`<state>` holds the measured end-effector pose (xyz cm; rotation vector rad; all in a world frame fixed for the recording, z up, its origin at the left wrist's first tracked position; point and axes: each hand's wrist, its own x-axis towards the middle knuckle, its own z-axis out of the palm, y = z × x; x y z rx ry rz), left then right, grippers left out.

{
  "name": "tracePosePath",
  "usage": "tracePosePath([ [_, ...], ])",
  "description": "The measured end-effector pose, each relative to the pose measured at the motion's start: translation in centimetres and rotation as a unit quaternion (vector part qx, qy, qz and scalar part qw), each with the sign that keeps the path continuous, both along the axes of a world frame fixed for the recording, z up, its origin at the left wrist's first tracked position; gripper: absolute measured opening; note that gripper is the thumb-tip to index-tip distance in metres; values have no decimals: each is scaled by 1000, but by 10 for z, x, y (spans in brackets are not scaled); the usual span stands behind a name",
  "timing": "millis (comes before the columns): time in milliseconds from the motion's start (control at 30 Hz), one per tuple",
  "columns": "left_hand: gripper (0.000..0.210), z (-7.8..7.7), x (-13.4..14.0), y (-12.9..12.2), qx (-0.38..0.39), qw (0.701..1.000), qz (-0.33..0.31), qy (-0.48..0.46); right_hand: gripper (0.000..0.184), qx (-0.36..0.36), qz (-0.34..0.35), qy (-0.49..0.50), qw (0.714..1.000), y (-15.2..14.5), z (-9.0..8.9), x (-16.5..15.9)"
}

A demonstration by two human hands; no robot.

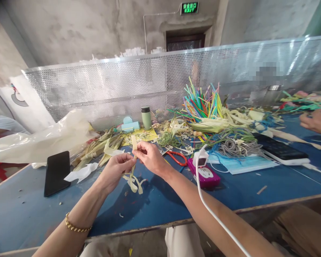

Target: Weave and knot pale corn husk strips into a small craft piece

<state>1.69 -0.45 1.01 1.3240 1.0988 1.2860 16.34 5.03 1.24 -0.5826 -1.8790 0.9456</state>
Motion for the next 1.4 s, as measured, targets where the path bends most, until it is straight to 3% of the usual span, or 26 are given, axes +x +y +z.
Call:
tracePosePath([
  [300,25,-6,0,4,-12,1000,-11,-21,18,78,-91,-25,993,3,3,4],
  [567,24,-3,1,0,-40,998,-37,8,24,150,-109,-60,981,2,8,10],
  [733,22,-2,1,0,-34,998,-36,37,29,123,-96,-17,988,-2,10,7],
  [833,21,-1,1,0,-24,999,-28,34,33,57,-96,27,993,0,12,8],
  [1000,22,-1,-2,1,-9,999,-3,31,39,-93,20,-58,994,4,8,10],
  [1100,27,-2,-4,3,-5,999,12,43,34,-82,46,-73,993,5,1,8],
  [1400,25,-6,-3,4,0,995,8,101,22,-2,-47,-45,998,6,-6,4],
])
